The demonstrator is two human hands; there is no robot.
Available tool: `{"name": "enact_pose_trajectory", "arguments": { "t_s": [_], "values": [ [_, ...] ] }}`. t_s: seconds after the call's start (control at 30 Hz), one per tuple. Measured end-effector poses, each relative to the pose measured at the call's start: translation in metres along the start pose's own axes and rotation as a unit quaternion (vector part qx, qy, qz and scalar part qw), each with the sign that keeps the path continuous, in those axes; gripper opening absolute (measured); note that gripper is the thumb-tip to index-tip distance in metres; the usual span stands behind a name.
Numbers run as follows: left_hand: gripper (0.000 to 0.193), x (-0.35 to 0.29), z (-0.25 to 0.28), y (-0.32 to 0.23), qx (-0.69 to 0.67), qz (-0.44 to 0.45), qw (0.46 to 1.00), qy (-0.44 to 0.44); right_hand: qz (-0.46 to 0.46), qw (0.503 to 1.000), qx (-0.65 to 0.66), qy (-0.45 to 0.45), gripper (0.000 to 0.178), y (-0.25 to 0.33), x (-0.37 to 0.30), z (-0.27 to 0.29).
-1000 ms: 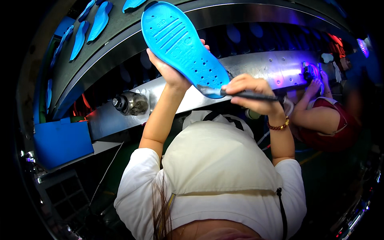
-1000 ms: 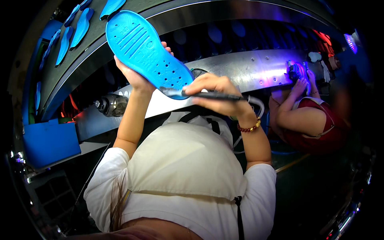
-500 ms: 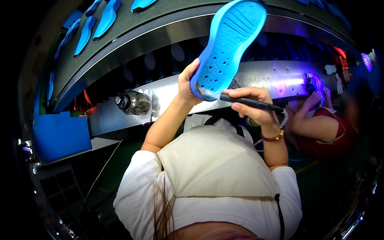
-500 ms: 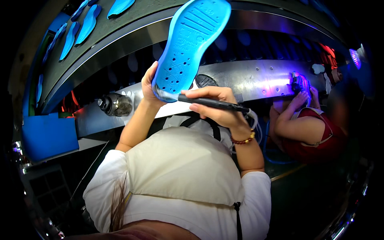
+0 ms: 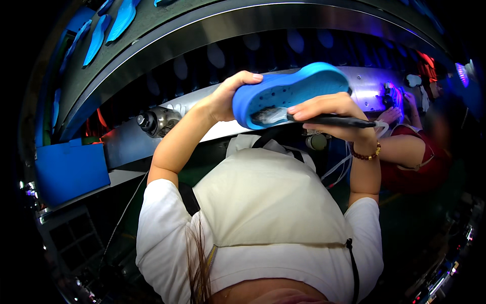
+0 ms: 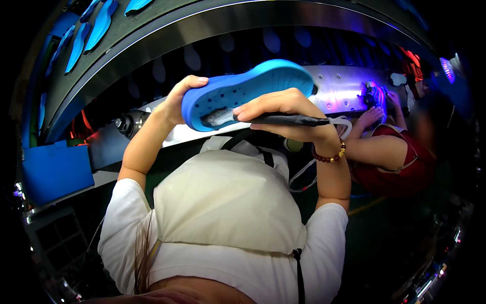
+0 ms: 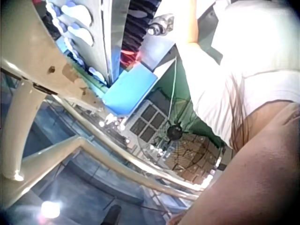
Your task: The person picks up a blue shoe sole from a conveyor, applies a substance to its underside using a brush, and then places it back onto the conveyor.
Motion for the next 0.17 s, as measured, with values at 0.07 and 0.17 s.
{"name": "enact_pose_trajectory", "arguments": {
  "t_s": [0.07, 0.17],
  "values": [
    [0.062, -0.007, 0.006, 0.002, 0.106, 0.076, 0.991, -0.042, -0.025, 0.999, 0.000, 0.046, 0.020, -0.002, 0.000, -0.009],
    [0.066, -0.017, 0.017, 0.000, 0.131, 0.049, 0.984, -0.108, -0.053, 0.991, -0.023, 0.120, 0.021, -0.004, -0.005, -0.019]
  ]
}}
Point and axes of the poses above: each hand's wrist, its own x-axis towards the middle knuckle, its own z-axis out of the back of the hand, y = z × x, the point moved 10 cm from there along x, towards the middle knuckle, and after that the axes turned 12 degrees about y, right-handed, at the moved point
